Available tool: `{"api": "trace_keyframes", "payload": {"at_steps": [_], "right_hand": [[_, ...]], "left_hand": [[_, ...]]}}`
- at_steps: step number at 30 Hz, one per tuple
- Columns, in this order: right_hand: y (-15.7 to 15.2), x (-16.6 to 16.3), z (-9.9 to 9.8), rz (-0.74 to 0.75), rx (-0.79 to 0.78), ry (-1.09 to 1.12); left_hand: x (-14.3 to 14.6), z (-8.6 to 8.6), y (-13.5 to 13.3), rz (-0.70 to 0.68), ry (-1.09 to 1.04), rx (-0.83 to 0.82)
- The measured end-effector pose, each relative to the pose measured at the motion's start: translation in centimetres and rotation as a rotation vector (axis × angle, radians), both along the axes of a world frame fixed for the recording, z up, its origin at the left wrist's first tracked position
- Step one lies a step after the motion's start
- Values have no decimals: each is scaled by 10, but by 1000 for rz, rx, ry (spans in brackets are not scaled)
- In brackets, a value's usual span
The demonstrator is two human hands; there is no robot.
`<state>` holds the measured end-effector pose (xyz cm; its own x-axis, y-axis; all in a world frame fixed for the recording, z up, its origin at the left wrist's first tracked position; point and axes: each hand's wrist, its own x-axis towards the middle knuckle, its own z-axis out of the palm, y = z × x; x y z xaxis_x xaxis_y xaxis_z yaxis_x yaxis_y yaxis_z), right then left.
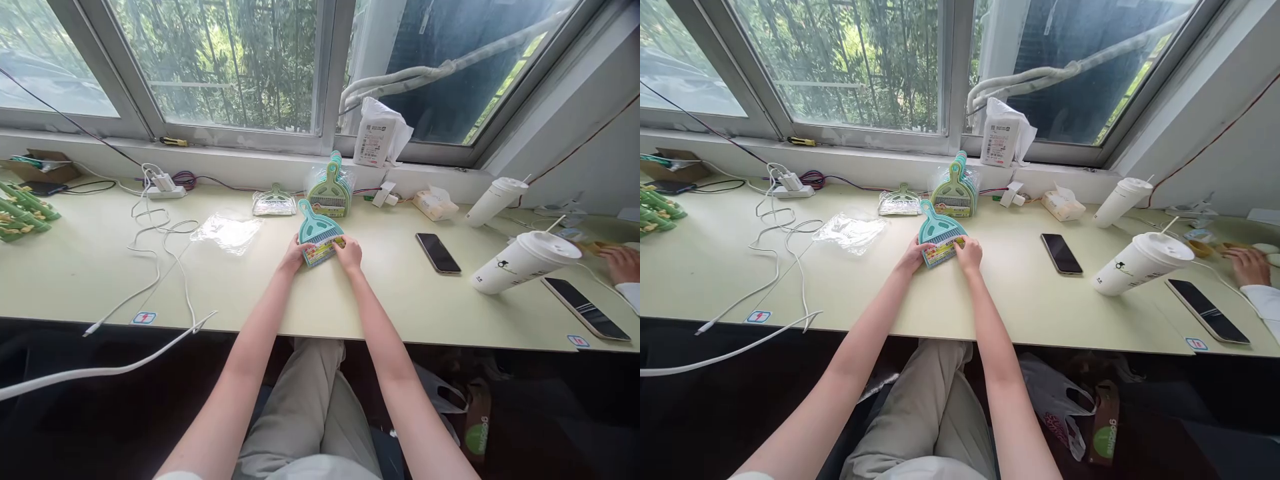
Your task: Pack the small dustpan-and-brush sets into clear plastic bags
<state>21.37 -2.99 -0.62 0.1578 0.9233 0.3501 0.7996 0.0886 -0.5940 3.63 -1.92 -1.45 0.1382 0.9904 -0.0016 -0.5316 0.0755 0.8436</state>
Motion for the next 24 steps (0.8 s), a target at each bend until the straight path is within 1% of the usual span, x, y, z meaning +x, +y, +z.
{"api": "trace_keyframes", "payload": {"at_steps": [4,6,8,9,10,11,13,14,15,16,20,24], "right_hand": [[-4,-1,0,-4,40,102],[-9,-3,2,-54,105,200],[-13,-6,4,-135,199,374],[-15,-9,5,-156,228,503],[-16,-11,6,-140,226,660],[-17,-14,6,-77,185,832],[-18,-20,4,124,30,1158],[-18,-23,3,211,-47,1284],[-18,-25,2,265,-106,1378],[-18,-26,1,285,-143,1445],[-18,-26,0,284,-200,1576],[-20,-25,2,334,-217,1593]], "left_hand": [[3,1,-3,-13,27,22],[5,2,-5,4,25,34],[6,5,-7,17,21,47],[6,6,-8,27,17,56],[6,8,-9,33,13,68],[7,10,-10,35,11,84],[7,14,-13,24,12,117],[7,15,-14,9,17,132],[7,16,-15,-7,23,144],[7,17,-15,-16,28,152],[5,15,-14,13,18,135],[5,13,-11,56,17,98]]}}
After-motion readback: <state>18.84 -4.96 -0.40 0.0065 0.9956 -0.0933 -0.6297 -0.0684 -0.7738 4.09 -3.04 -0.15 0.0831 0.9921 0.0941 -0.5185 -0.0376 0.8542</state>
